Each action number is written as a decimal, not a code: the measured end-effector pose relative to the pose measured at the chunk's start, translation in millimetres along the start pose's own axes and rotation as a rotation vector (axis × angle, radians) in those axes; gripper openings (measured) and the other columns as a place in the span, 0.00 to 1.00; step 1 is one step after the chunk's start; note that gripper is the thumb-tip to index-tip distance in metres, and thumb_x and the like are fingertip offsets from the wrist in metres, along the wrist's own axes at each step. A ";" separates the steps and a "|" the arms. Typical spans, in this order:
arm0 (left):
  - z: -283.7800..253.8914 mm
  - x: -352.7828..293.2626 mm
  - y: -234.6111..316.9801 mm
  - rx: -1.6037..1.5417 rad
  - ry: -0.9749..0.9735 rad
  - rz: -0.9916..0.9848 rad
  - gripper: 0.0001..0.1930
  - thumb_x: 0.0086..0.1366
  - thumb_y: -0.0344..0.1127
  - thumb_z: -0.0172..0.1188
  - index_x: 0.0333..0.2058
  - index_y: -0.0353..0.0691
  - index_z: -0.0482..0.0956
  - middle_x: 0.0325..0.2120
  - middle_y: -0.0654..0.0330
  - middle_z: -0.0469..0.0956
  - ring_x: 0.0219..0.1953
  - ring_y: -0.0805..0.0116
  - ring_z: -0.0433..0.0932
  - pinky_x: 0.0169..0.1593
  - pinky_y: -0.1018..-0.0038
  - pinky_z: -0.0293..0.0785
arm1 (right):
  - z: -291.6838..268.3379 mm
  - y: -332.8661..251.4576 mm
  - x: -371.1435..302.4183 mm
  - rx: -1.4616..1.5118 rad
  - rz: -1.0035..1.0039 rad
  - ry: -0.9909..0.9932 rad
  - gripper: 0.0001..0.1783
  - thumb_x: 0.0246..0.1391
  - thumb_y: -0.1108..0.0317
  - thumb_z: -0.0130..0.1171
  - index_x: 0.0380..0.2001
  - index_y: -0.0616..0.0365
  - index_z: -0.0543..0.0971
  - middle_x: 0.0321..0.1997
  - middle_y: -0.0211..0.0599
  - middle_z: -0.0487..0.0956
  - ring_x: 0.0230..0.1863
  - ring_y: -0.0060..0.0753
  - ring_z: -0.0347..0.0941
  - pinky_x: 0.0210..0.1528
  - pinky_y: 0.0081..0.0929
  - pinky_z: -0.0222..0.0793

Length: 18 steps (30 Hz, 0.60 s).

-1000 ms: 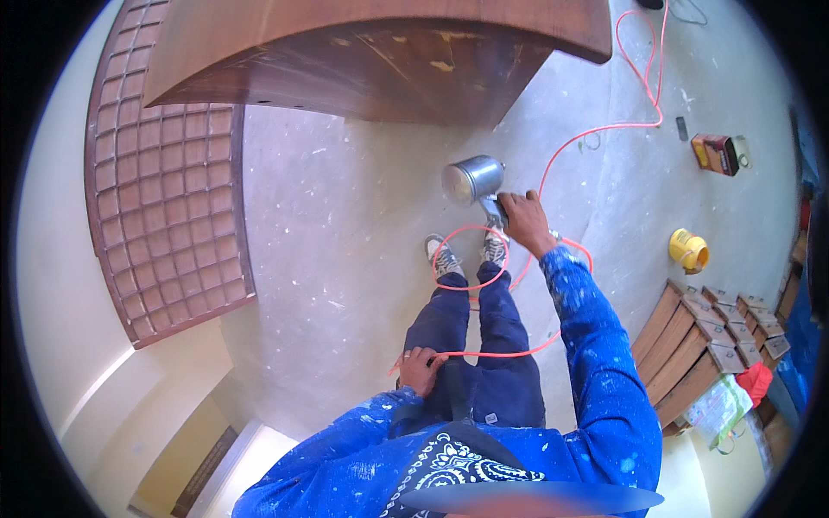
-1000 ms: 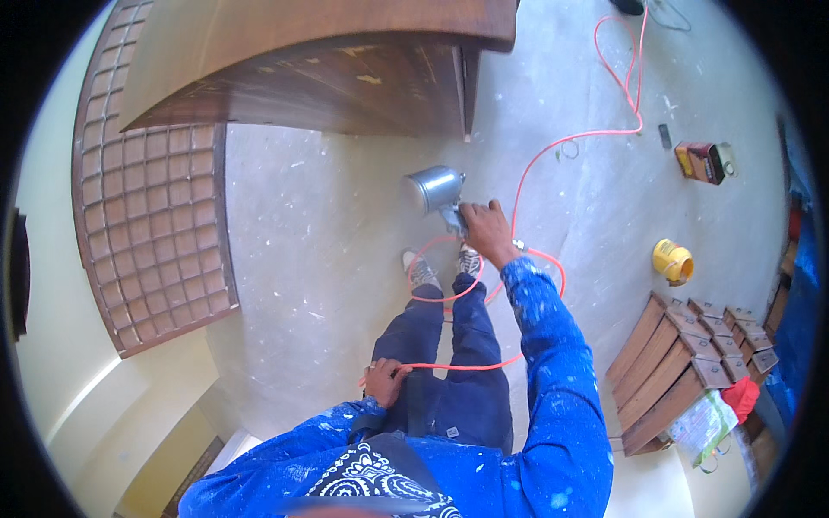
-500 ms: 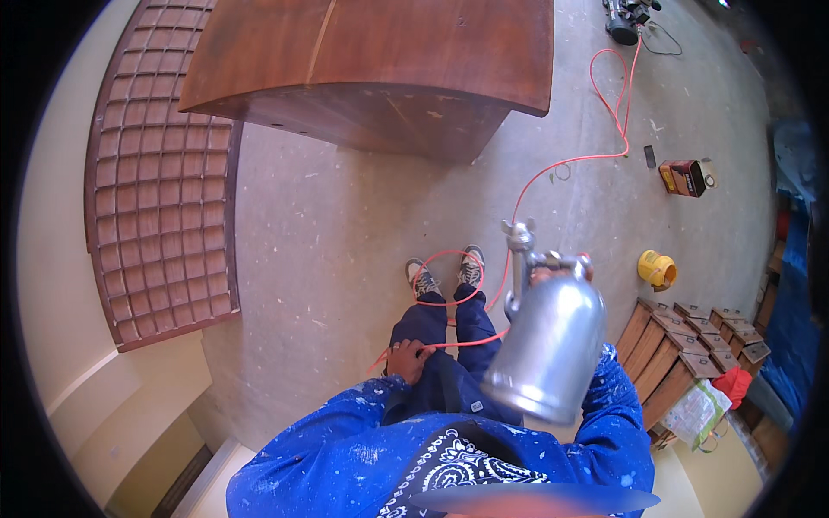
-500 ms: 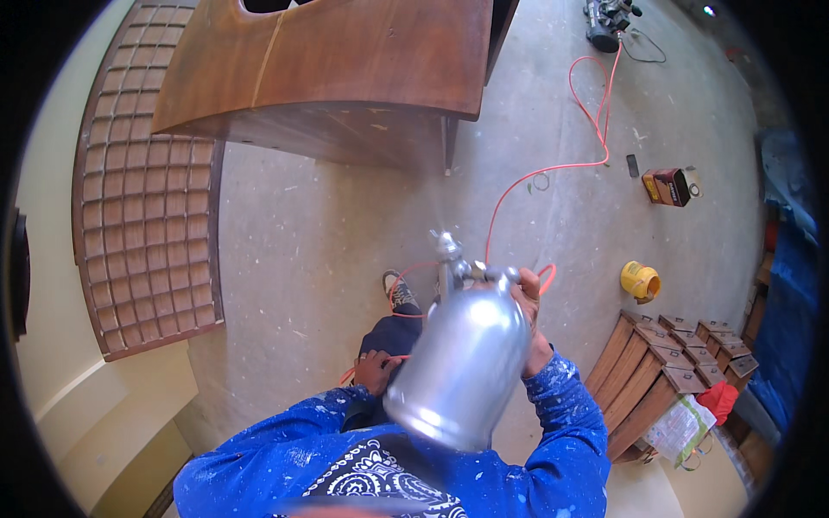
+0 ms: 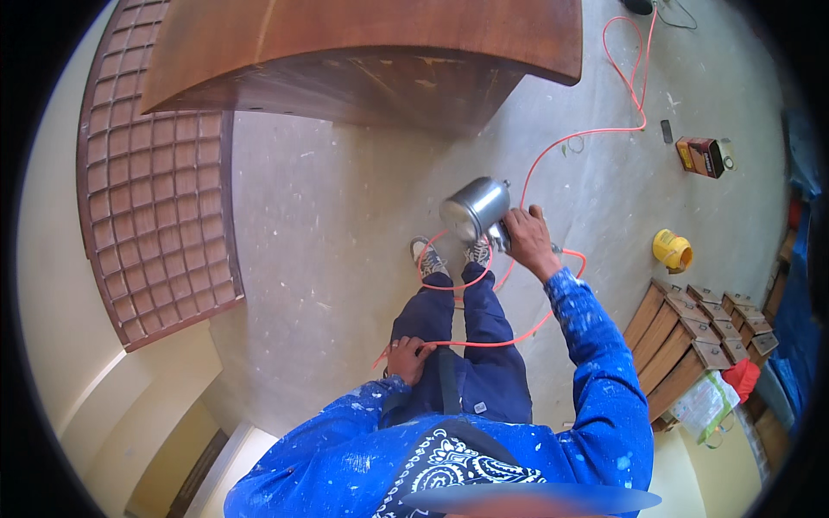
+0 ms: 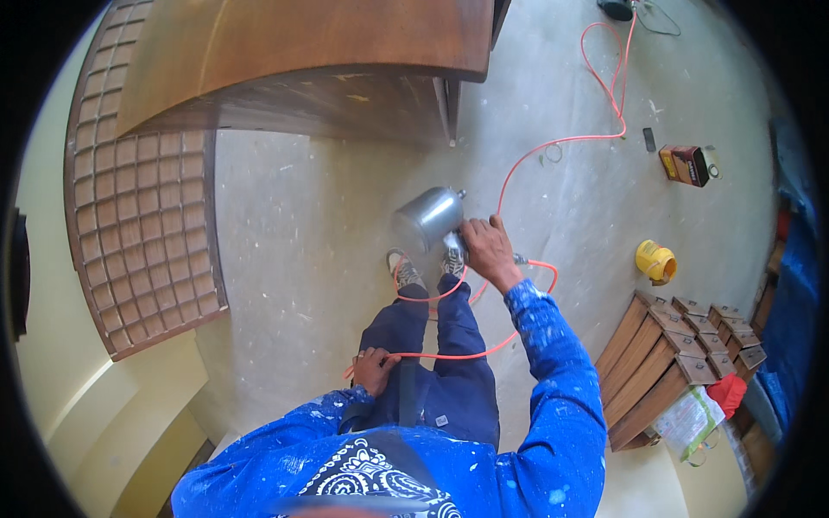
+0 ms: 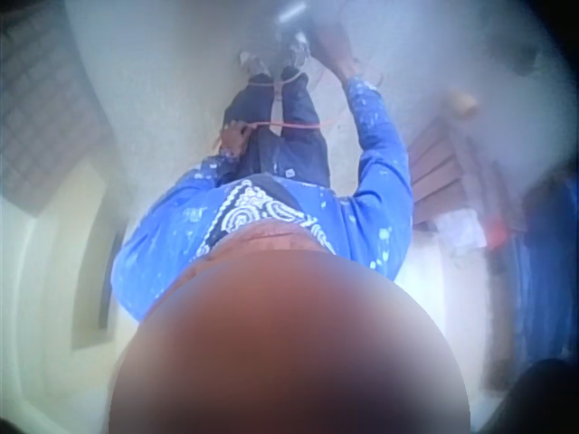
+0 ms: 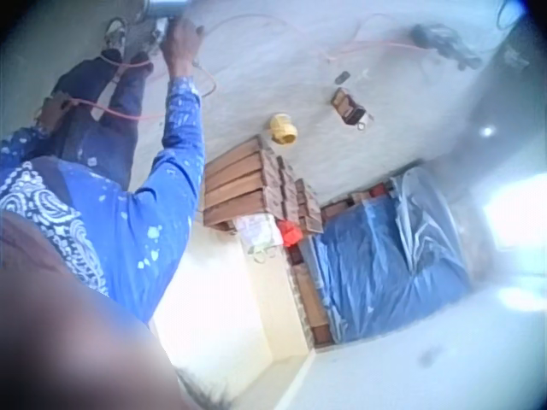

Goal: The person uses a spray gun to apply a reddish-brown finish to a wooden cabinet. They move around the cabinet to cover different sides and then refill the spray gun from a can.

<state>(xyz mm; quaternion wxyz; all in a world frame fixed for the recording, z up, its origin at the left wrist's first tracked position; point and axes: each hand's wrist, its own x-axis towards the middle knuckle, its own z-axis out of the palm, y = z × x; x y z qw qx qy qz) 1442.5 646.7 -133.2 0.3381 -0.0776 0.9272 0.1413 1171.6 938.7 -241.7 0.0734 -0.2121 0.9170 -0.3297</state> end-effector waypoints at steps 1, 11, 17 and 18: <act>0.8 -0.8 0.2 -0.052 -0.026 -0.031 0.20 0.66 0.58 0.58 0.34 0.47 0.82 0.31 0.59 0.76 0.40 0.53 0.74 0.48 0.55 0.65 | 24.2 13.3 1.1 0.006 0.023 -0.031 0.15 0.45 0.74 0.60 0.39 0.55 0.74 0.32 0.39 0.77 0.38 0.42 0.76 0.46 0.39 0.60; 4.8 -4.8 0.2 -0.122 -0.002 -0.088 0.19 0.64 0.58 0.61 0.33 0.47 0.82 0.31 0.60 0.78 0.40 0.53 0.75 0.48 0.56 0.65 | 128.4 87.1 17.3 -0.161 0.067 -0.373 0.12 0.51 0.73 0.55 0.41 0.53 0.77 0.35 0.38 0.81 0.40 0.40 0.78 0.51 0.37 0.62; -8.5 -2.9 2.8 -0.097 -0.006 -0.057 0.21 0.64 0.59 0.61 0.33 0.47 0.83 0.31 0.59 0.79 0.39 0.53 0.77 0.46 0.57 0.67 | 17.7 45.3 7.4 -0.054 0.003 -0.232 0.14 0.46 0.72 0.59 0.39 0.53 0.76 0.32 0.39 0.80 0.37 0.42 0.78 0.50 0.40 0.64; -12.2 -1.4 2.1 -0.066 -0.037 -0.062 0.21 0.64 0.60 0.61 0.32 0.47 0.83 0.31 0.58 0.79 0.39 0.53 0.77 0.45 0.57 0.68 | -8.6 33.5 3.0 -0.042 0.011 -0.208 0.17 0.44 0.71 0.62 0.40 0.52 0.75 0.32 0.39 0.80 0.36 0.42 0.78 0.49 0.40 0.64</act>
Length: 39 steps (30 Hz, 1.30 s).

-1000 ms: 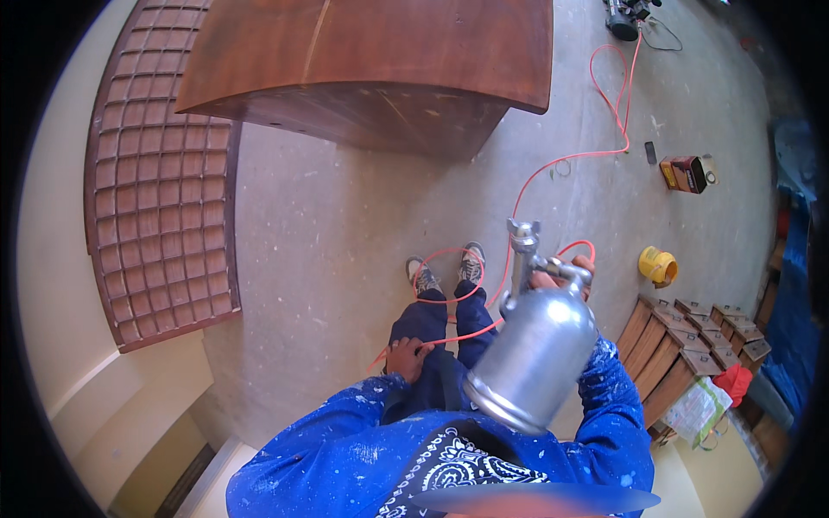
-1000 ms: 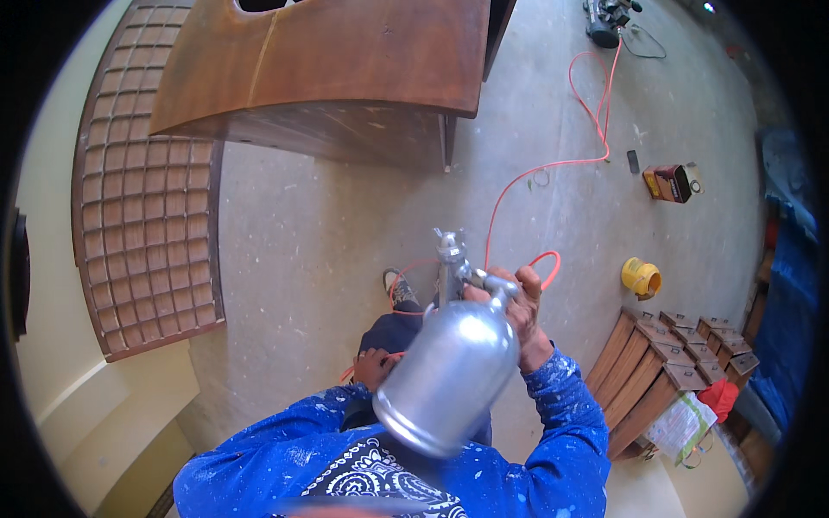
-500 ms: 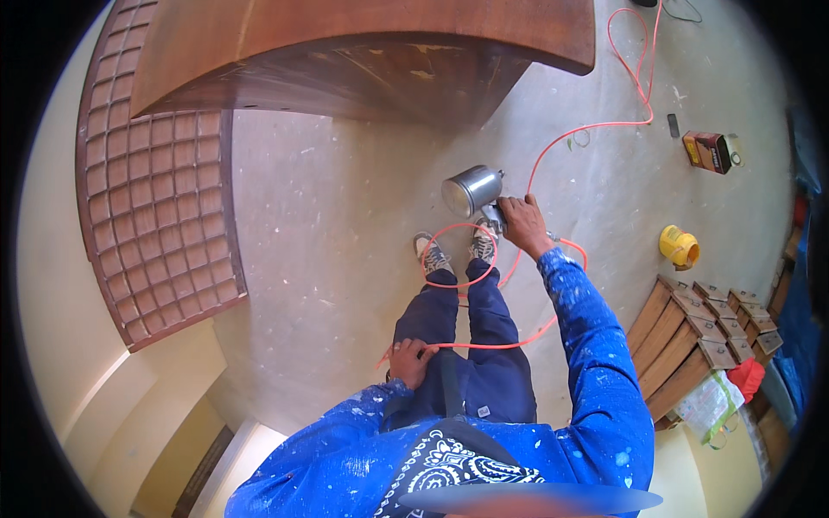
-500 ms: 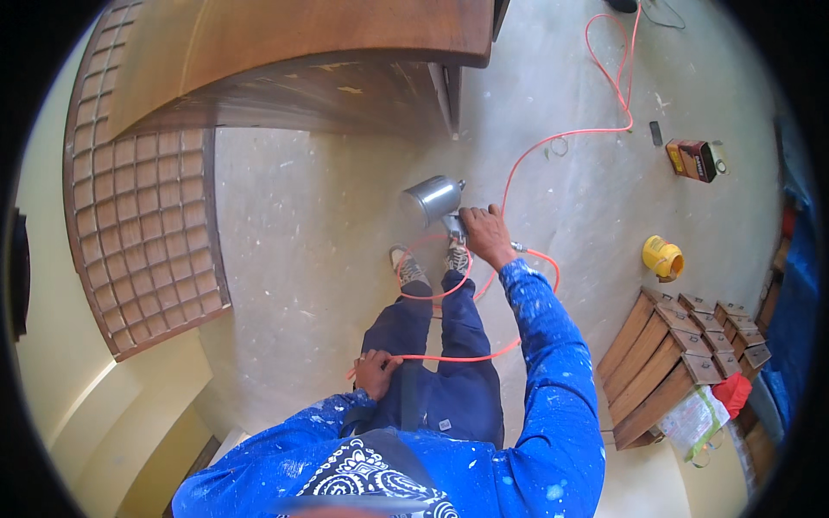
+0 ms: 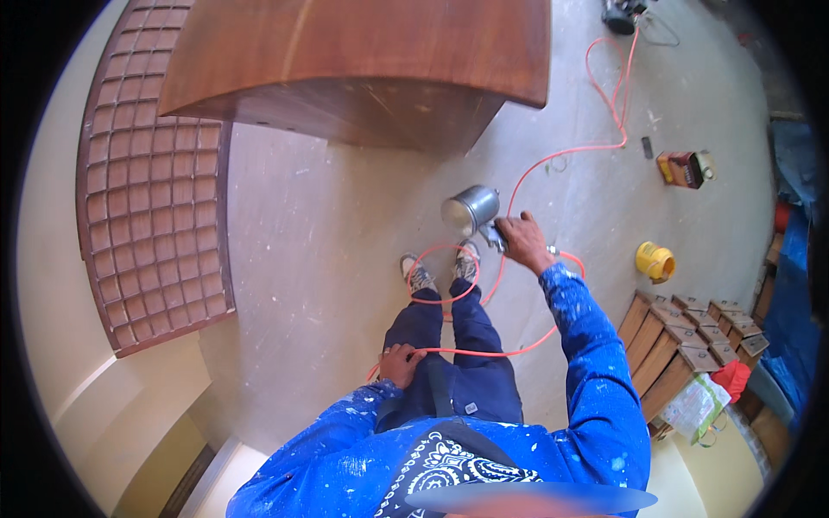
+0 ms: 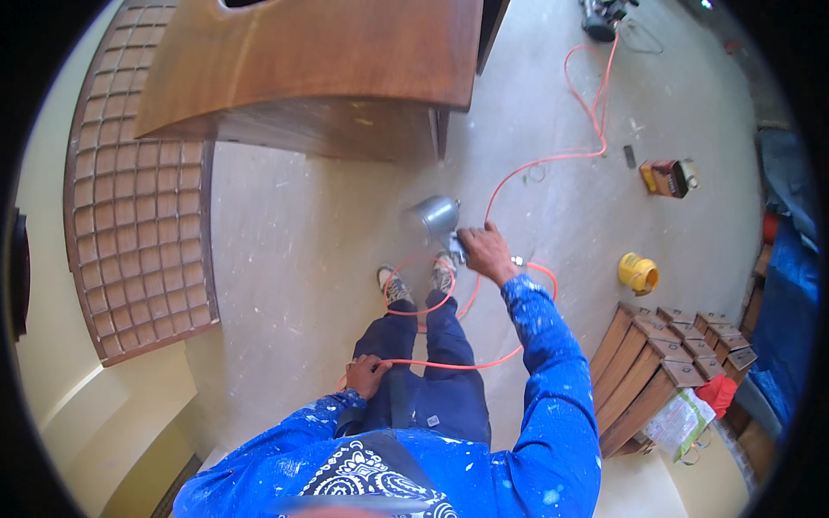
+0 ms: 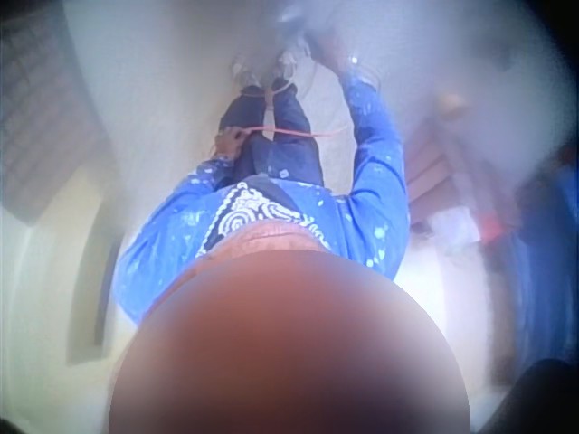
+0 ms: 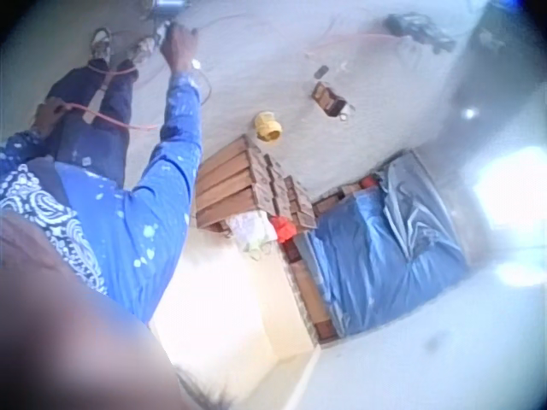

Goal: The person uses a spray gun to apply a reddish-brown finish to a wooden cabinet. They move around the cabinet to cover different sides and then refill the spray gun from a can.

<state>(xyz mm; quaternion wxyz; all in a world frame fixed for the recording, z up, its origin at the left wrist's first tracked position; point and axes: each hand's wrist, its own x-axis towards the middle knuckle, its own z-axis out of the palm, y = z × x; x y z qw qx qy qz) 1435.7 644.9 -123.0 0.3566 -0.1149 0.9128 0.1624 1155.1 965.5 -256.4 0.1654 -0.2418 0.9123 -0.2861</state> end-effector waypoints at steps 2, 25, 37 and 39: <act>-9.7 2.8 -2.6 -0.078 -0.017 0.041 0.22 0.63 0.60 0.61 0.32 0.45 0.83 0.31 0.57 0.80 0.38 0.52 0.78 0.44 0.56 0.71 | -54.4 -23.9 -24.5 0.009 -0.076 0.137 0.22 0.37 0.71 0.68 0.40 0.52 0.75 0.31 0.38 0.79 0.35 0.42 0.77 0.48 0.40 0.64; -142.7 -25.1 -62.8 -0.636 0.281 0.131 0.14 0.63 0.45 0.67 0.30 0.40 0.87 0.26 0.54 0.85 0.29 0.74 0.79 0.34 0.67 0.75 | -458.6 -263.7 -160.2 0.647 0.247 0.185 0.17 0.54 0.58 0.71 0.39 0.58 0.81 0.29 0.23 0.77 0.32 0.20 0.72 0.37 0.25 0.69; -184.2 -73.1 11.8 -0.871 0.286 0.086 0.11 0.60 0.39 0.71 0.34 0.37 0.87 0.26 0.64 0.84 0.29 0.78 0.77 0.32 0.70 0.74 | -544.6 -188.6 -71.8 0.440 0.224 0.559 0.22 0.54 0.44 0.69 0.34 0.53 0.79 0.24 0.22 0.72 0.26 0.17 0.64 0.30 0.21 0.59; -172.8 -61.9 32.1 -0.860 0.297 0.068 0.12 0.61 0.42 0.69 0.34 0.38 0.87 0.25 0.62 0.84 0.29 0.77 0.77 0.32 0.69 0.74 | -558.7 -167.4 -62.7 0.367 0.177 0.601 0.21 0.55 0.45 0.68 0.35 0.52 0.80 0.25 0.21 0.73 0.26 0.16 0.64 0.30 0.21 0.58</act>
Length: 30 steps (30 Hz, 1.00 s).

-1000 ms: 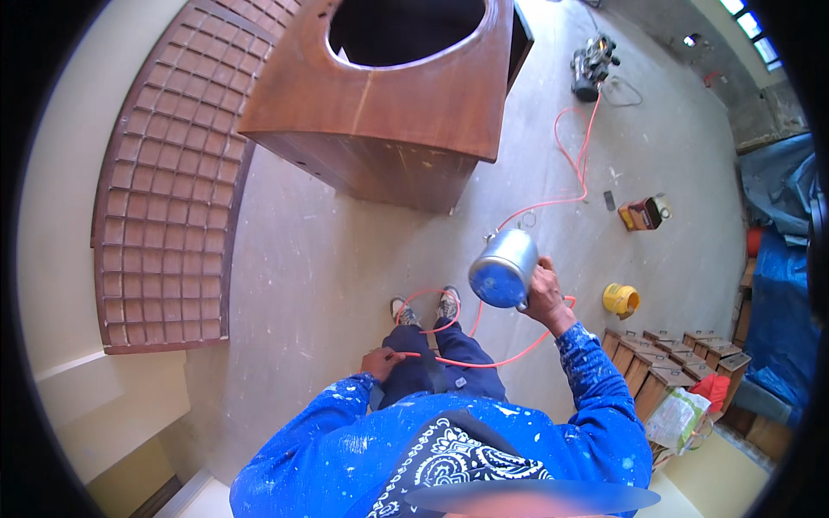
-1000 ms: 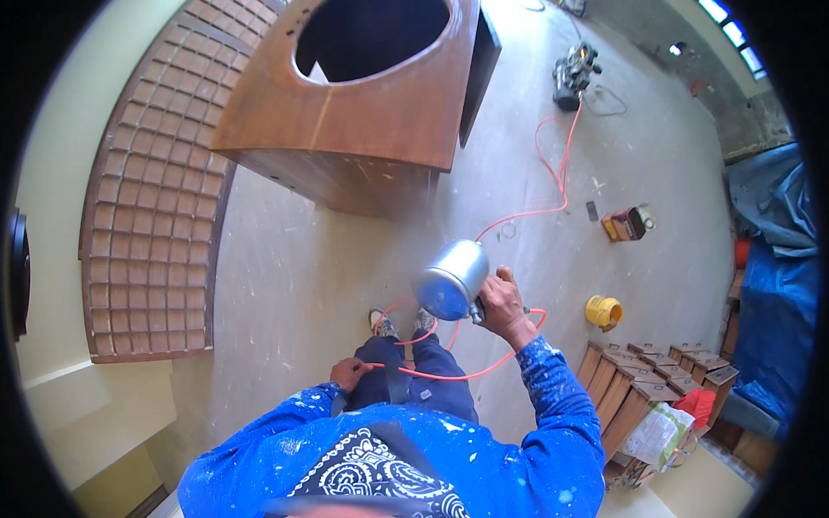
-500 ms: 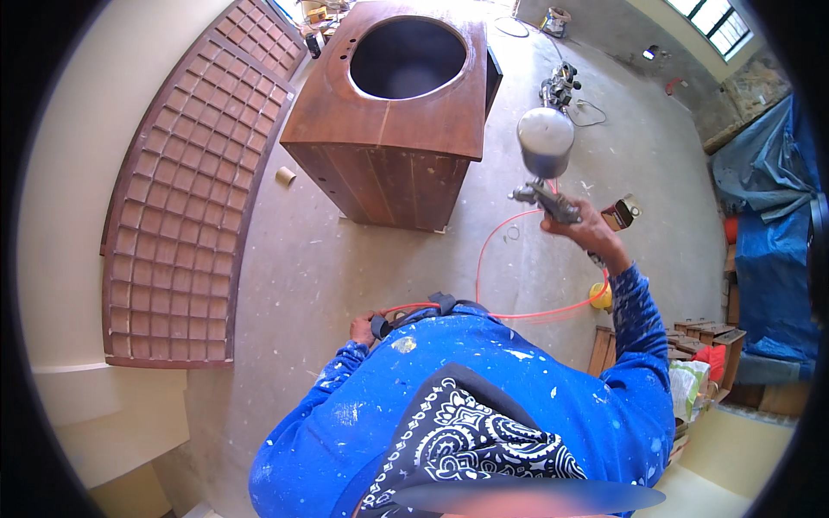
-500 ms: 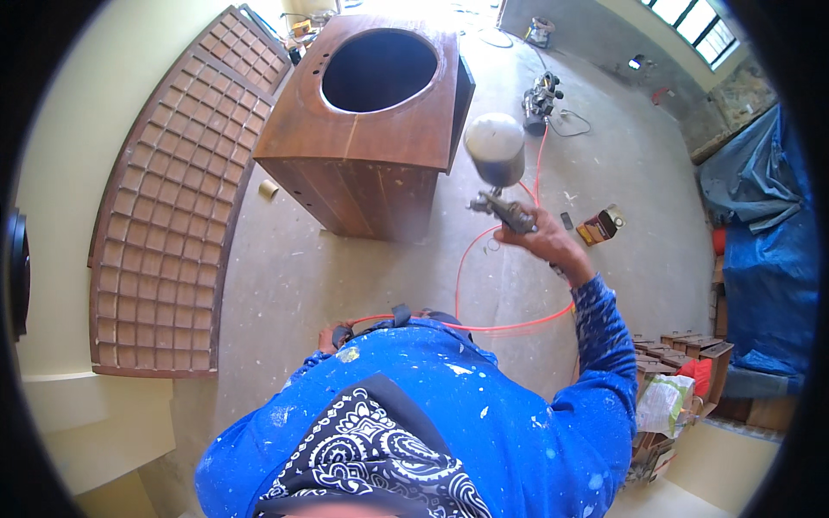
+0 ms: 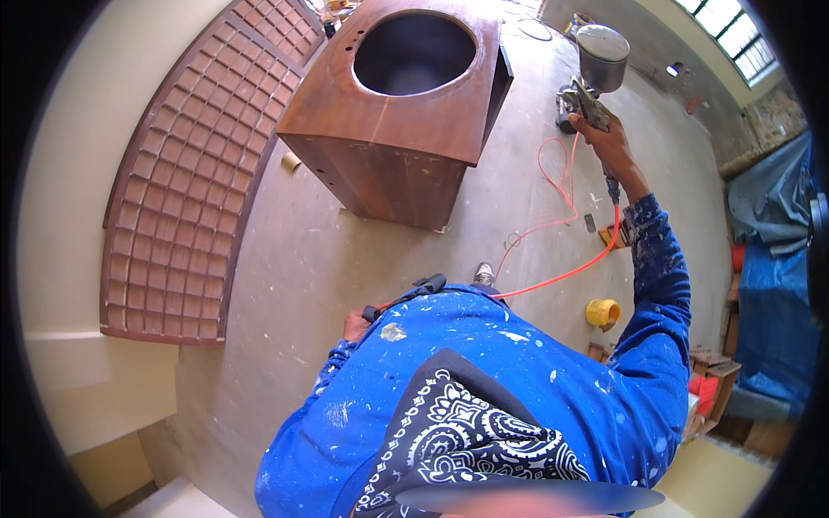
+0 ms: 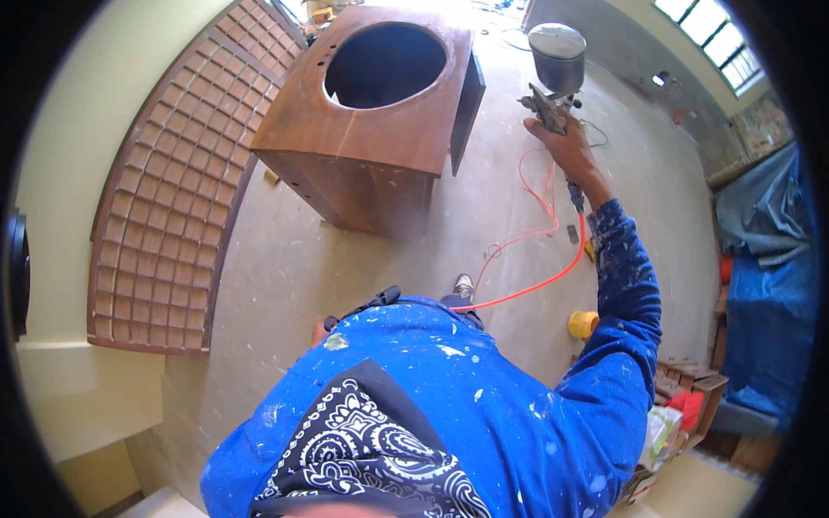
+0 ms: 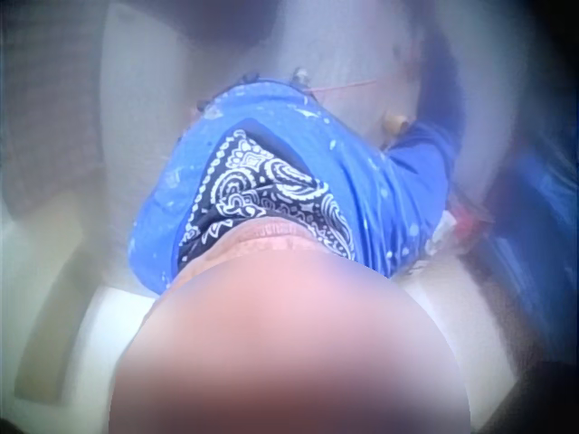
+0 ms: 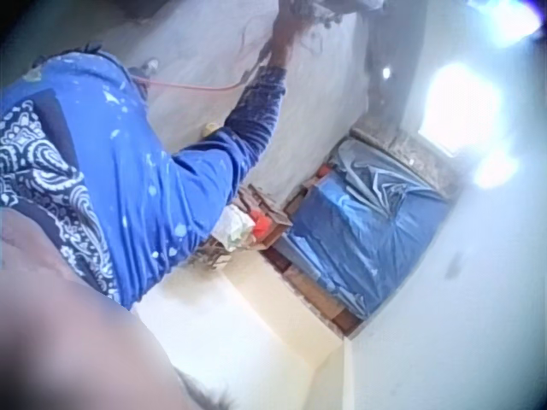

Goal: The person uses a spray gun to apply a reddish-brown finish to a wooden cabinet. They move around the cabinet to cover different sides and then refill the spray gun from a can.

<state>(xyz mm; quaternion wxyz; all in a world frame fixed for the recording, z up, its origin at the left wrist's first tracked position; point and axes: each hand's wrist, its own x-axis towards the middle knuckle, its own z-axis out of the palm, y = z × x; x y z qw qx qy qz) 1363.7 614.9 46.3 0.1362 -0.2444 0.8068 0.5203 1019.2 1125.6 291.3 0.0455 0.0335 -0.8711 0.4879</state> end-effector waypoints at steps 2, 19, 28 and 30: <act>31.6 4.1 0.2 0.100 0.036 -0.074 0.13 0.63 0.44 0.67 0.35 0.39 0.87 0.24 0.58 0.84 0.29 0.76 0.78 0.32 0.69 0.74 | -14.7 12.9 16.3 0.001 -0.043 -0.052 0.20 0.55 0.47 0.69 0.37 0.52 0.80 0.26 0.22 0.73 0.27 0.16 0.65 0.31 0.21 0.59; 173.2 -1.6 47.7 -0.031 0.242 -0.208 0.29 0.65 0.57 0.65 0.22 0.33 0.79 0.15 0.58 0.73 0.21 0.75 0.68 0.25 0.68 0.67 | -84.8 23.2 123.0 0.108 -0.106 -0.395 0.40 0.50 0.42 0.71 0.55 0.63 0.76 0.45 0.37 0.78 0.43 0.27 0.73 0.46 0.27 0.70; 170.3 27.2 79.3 0.132 0.223 -0.125 0.37 0.60 0.73 0.60 0.24 0.35 0.82 0.15 0.53 0.74 0.21 0.69 0.70 0.27 0.62 0.68 | -80.6 -7.7 118.0 0.140 -0.029 -0.850 0.34 0.48 0.39 0.72 0.40 0.61 0.78 0.29 0.29 0.77 0.33 0.21 0.70 0.37 0.22 0.67; 171.9 31.1 83.5 0.156 0.209 -0.156 0.37 0.60 0.73 0.60 0.24 0.35 0.83 0.15 0.53 0.75 0.21 0.69 0.70 0.27 0.63 0.69 | -76.7 -6.9 126.7 0.143 -0.031 -0.866 0.32 0.49 0.39 0.71 0.39 0.59 0.78 0.26 0.28 0.76 0.29 0.20 0.69 0.34 0.22 0.65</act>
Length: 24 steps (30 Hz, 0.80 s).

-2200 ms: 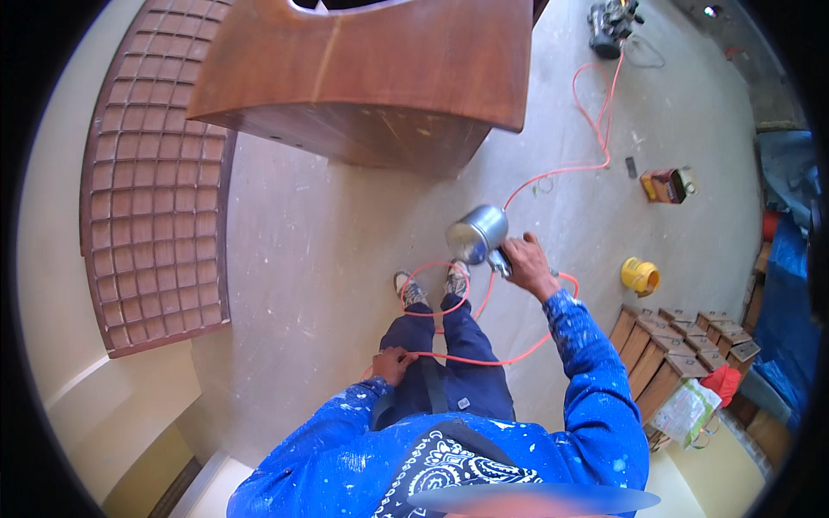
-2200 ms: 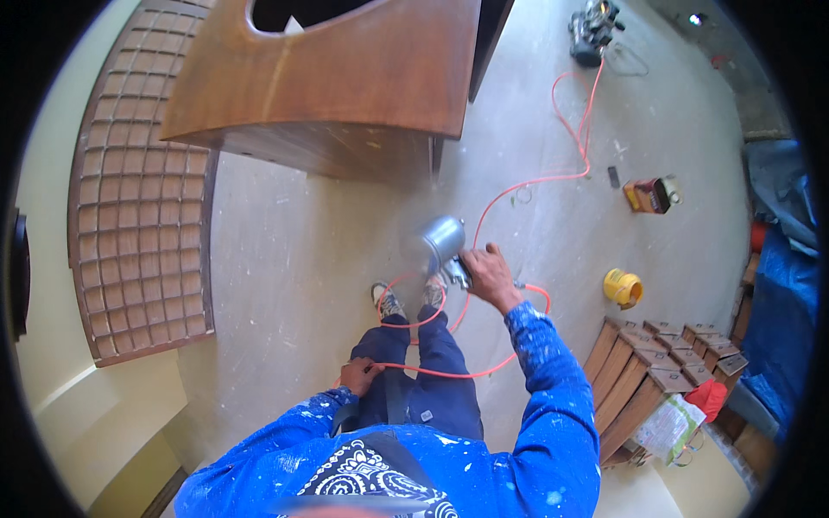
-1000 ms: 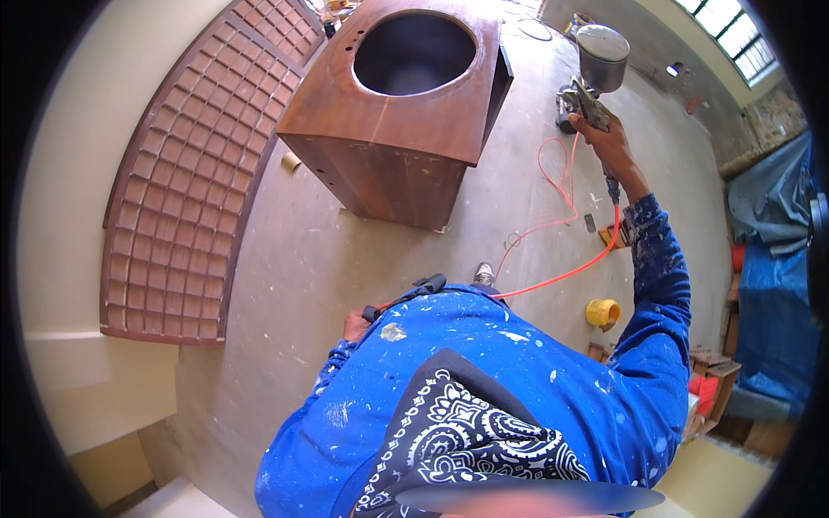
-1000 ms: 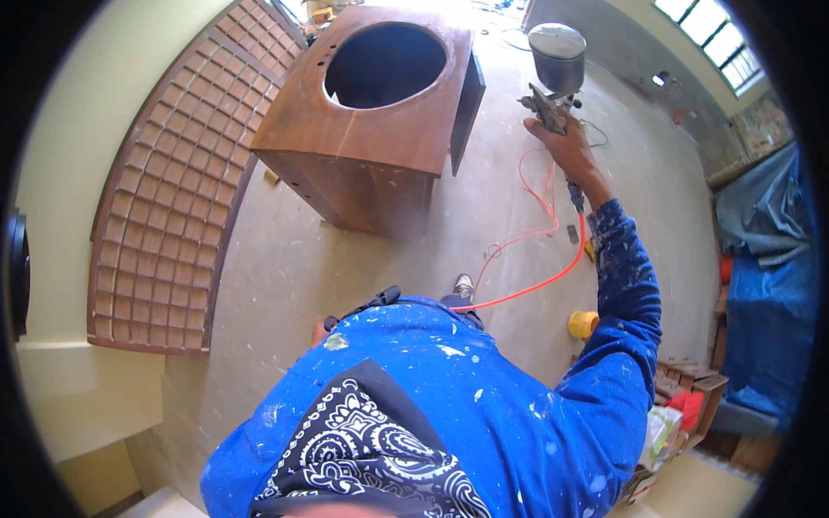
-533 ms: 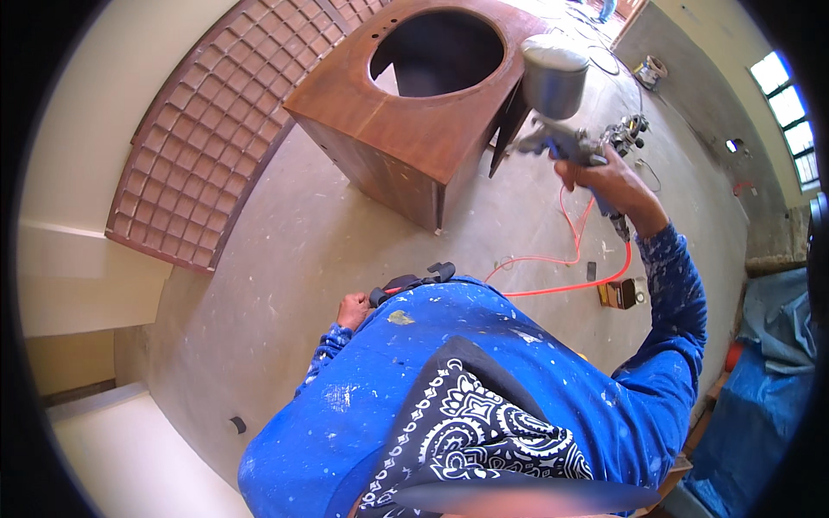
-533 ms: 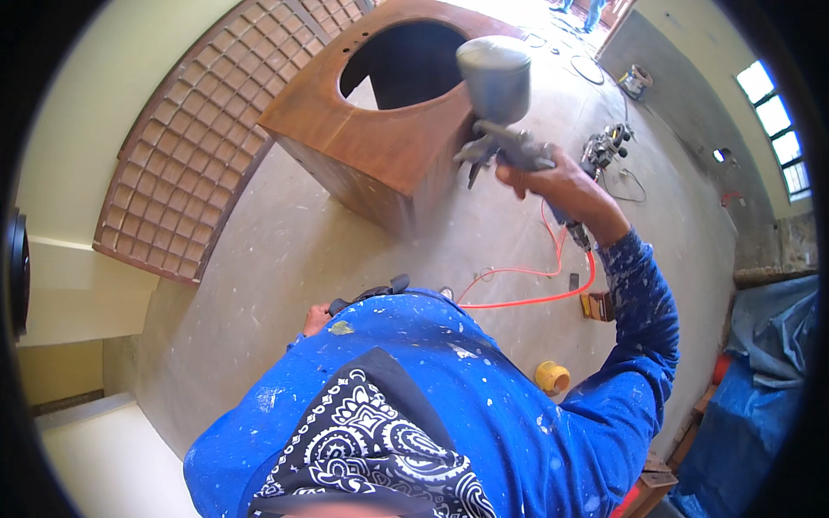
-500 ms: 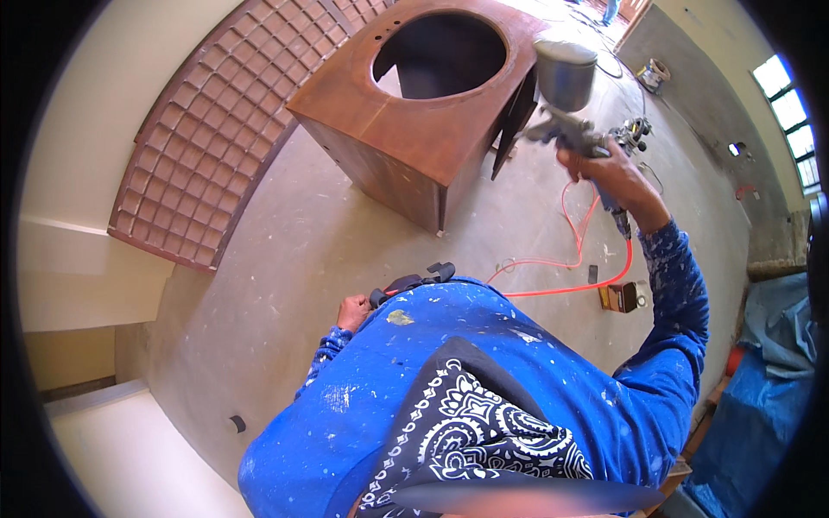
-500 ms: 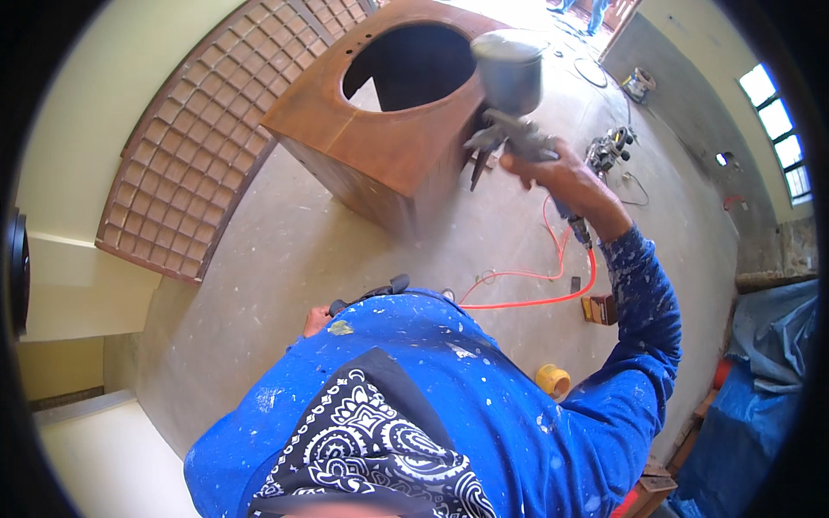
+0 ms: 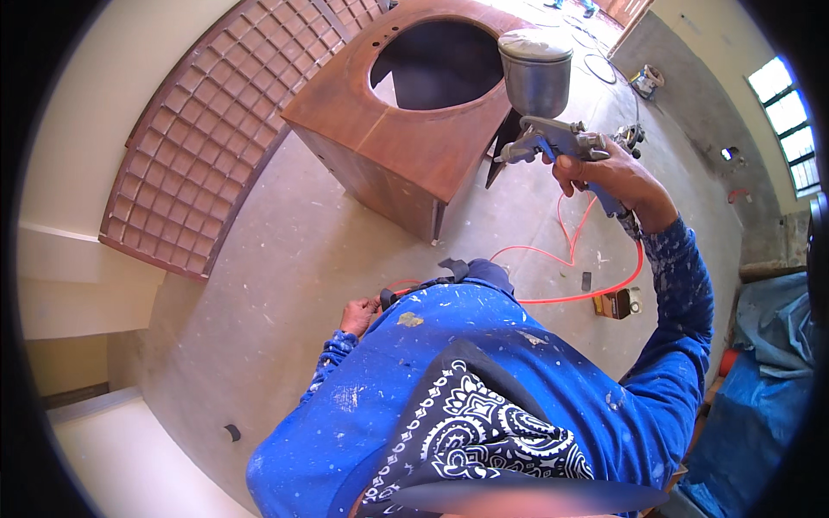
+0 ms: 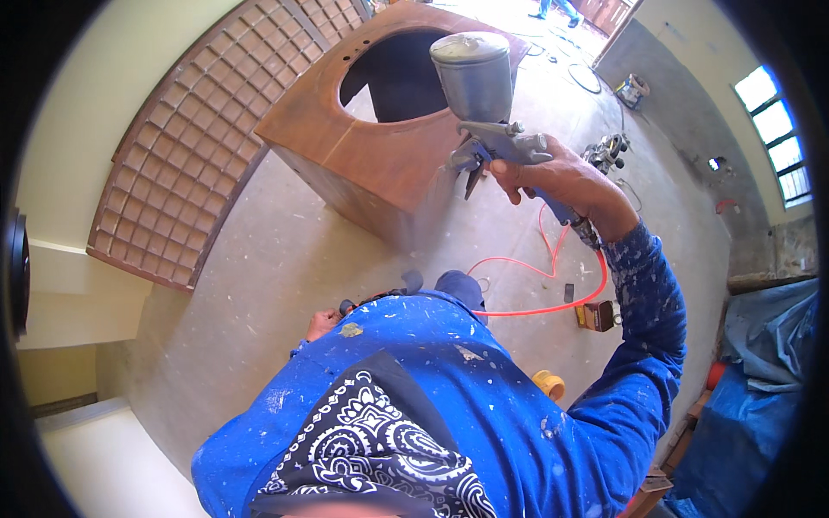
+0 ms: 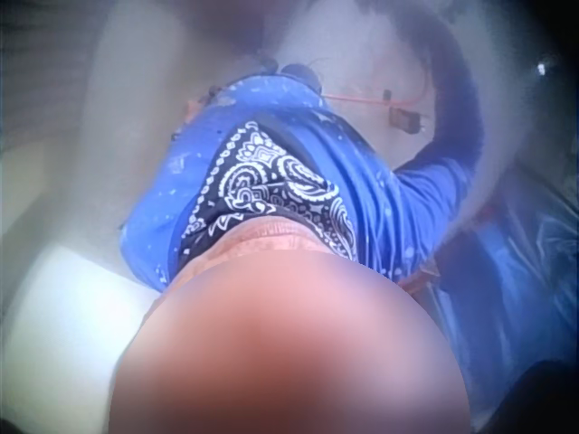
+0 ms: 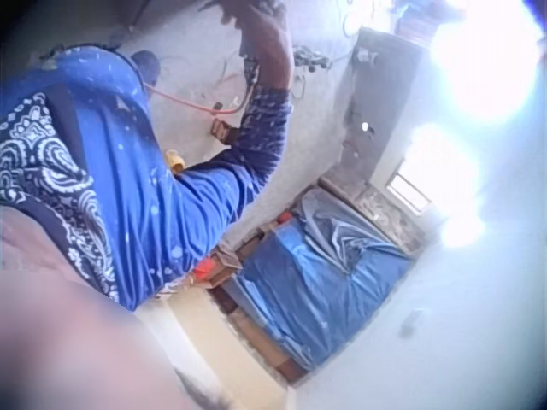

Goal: The person uses a spray gun to apply a reddish-brown finish to a wooden cabinet. They move around the cabinet to cover different sides and then refill the spray gun from a can.

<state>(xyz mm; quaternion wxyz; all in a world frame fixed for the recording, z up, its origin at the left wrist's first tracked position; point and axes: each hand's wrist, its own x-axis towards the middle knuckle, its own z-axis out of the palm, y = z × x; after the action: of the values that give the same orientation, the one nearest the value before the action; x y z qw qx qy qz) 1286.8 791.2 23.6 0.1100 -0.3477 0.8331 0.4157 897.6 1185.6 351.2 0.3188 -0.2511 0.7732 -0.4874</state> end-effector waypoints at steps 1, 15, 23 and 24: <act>1.1 1.1 2.5 0.022 -0.003 -0.015 0.37 0.60 0.73 0.60 0.25 0.36 0.83 0.16 0.53 0.75 0.21 0.69 0.71 0.27 0.63 0.69 | -6.4 0.7 7.8 -0.005 0.000 0.005 0.31 0.49 0.39 0.71 0.38 0.58 0.78 0.25 0.27 0.76 0.28 0.20 0.68 0.33 0.21 0.65; 99.2 45.4 70.8 -0.137 0.141 -0.135 0.33 0.67 0.62 0.59 0.25 0.29 0.79 0.14 0.54 0.68 0.21 0.73 0.67 0.26 0.63 0.66 | -250.0 119.7 204.2 -0.096 0.016 0.363 0.25 0.50 0.41 0.71 0.25 0.51 0.77 0.20 0.24 0.73 0.19 0.16 0.67 0.21 0.19 0.58; 172.8 54.6 45.5 0.127 0.212 0.003 0.15 0.65 0.40 0.61 0.27 0.32 0.79 0.19 0.43 0.73 0.21 0.64 0.76 0.28 0.61 0.69 | -388.6 196.7 336.6 0.073 -0.054 0.791 0.28 0.52 0.37 0.67 0.20 0.51 0.78 0.17 0.26 0.74 0.17 0.19 0.67 0.20 0.23 0.59; 178.6 53.7 47.2 0.066 0.199 -0.039 0.14 0.65 0.40 0.61 0.28 0.32 0.79 0.20 0.42 0.73 0.21 0.63 0.76 0.29 0.60 0.70 | -396.6 204.4 341.6 0.085 -0.063 0.832 0.27 0.52 0.39 0.68 0.19 0.52 0.79 0.16 0.27 0.74 0.17 0.21 0.68 0.20 0.24 0.60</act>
<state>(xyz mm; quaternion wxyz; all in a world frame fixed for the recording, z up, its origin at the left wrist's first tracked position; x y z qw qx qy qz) 1196.8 921.8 -85.2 0.0462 -0.3999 0.8462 0.3491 360.1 1263.7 207.2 -0.0257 -0.0431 0.8071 -0.5883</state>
